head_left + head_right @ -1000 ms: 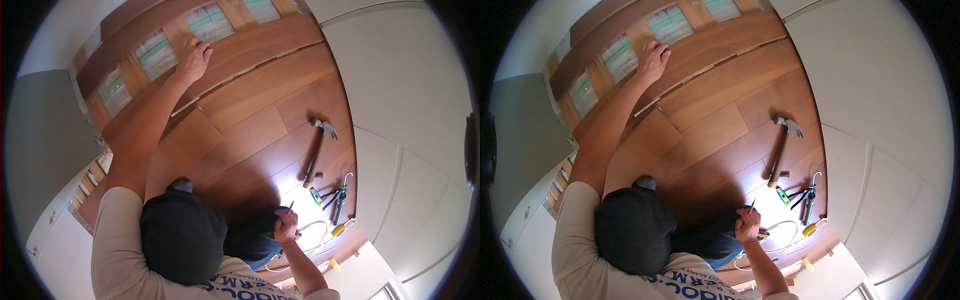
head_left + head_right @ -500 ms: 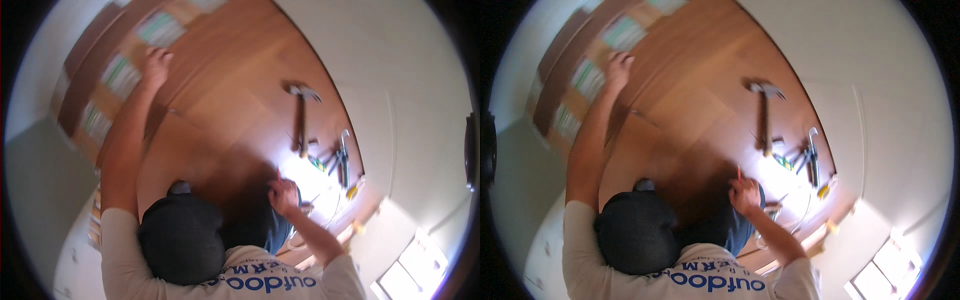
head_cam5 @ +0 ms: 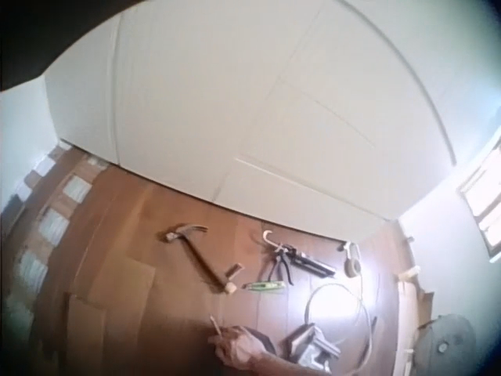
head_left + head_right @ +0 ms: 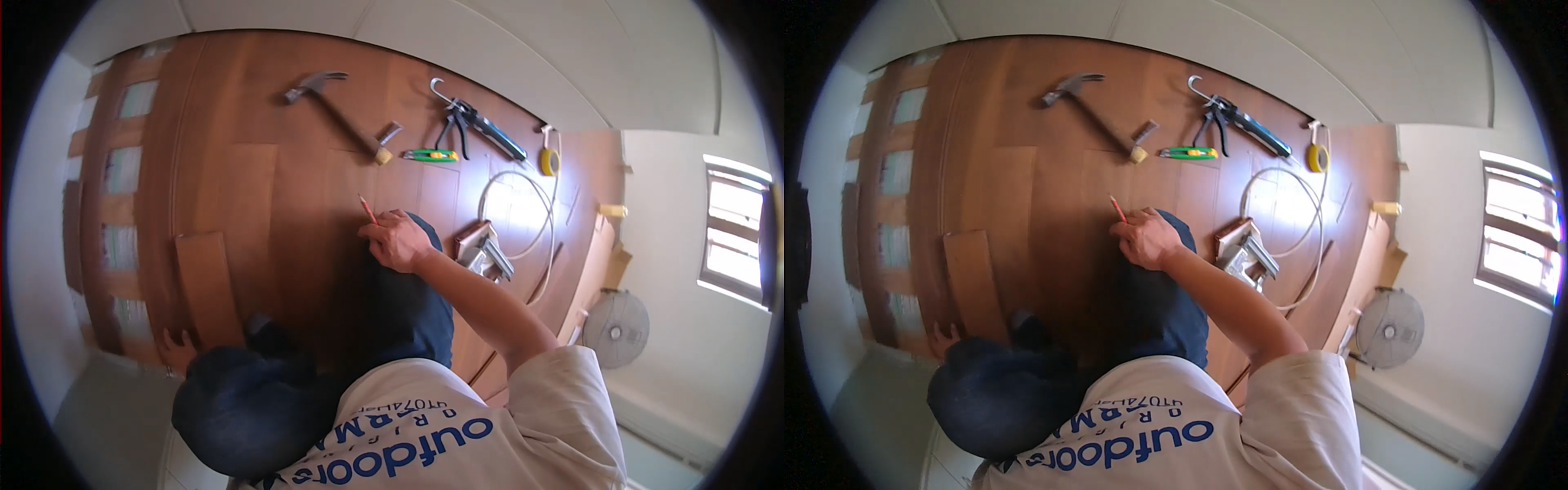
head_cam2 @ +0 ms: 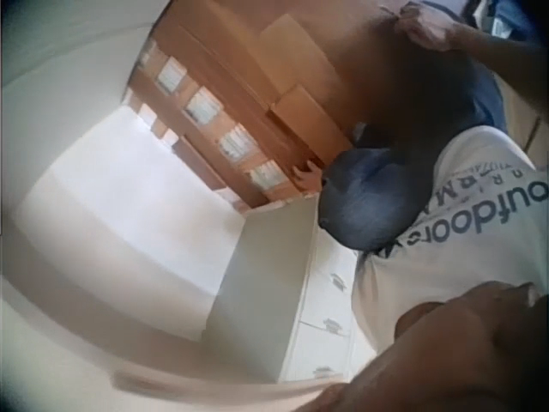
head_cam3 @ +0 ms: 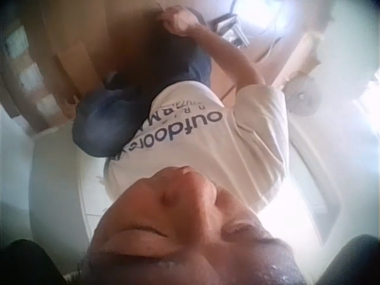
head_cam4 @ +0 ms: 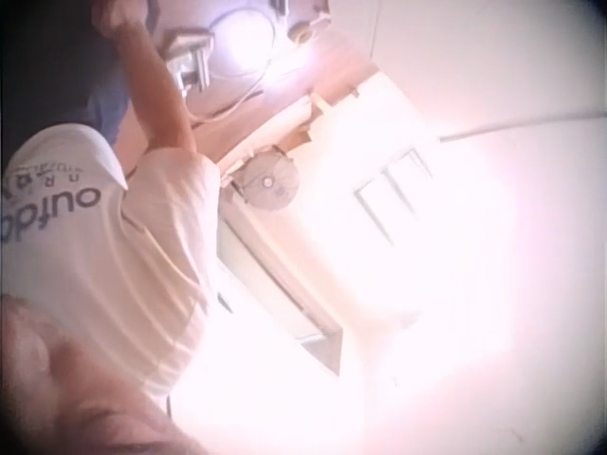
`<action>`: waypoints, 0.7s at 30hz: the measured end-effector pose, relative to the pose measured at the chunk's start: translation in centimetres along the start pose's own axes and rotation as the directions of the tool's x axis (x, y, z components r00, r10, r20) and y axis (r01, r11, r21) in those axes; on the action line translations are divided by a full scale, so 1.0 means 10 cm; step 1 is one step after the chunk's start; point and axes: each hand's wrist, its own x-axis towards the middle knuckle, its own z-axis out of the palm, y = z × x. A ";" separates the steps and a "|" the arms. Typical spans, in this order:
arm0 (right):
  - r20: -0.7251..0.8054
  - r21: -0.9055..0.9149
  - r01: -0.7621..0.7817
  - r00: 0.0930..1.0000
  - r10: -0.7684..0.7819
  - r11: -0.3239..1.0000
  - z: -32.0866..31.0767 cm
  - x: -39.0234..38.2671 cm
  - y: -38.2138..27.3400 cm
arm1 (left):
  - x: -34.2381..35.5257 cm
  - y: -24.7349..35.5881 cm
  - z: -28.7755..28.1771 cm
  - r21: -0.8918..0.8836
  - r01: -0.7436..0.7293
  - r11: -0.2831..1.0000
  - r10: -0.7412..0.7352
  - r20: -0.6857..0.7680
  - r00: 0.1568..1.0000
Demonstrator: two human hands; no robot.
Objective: The person marks a wood plank with a pencil and square ruler, then carries it to a table saw on a balcony and cuts it.
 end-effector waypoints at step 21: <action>-0.146 -0.026 0.281 0.948 -0.281 0.959 0.23 -0.40 0.58 | -1.06 -0.22 0.09 -0.601 0.558 0.572 -0.511 0.271 0.815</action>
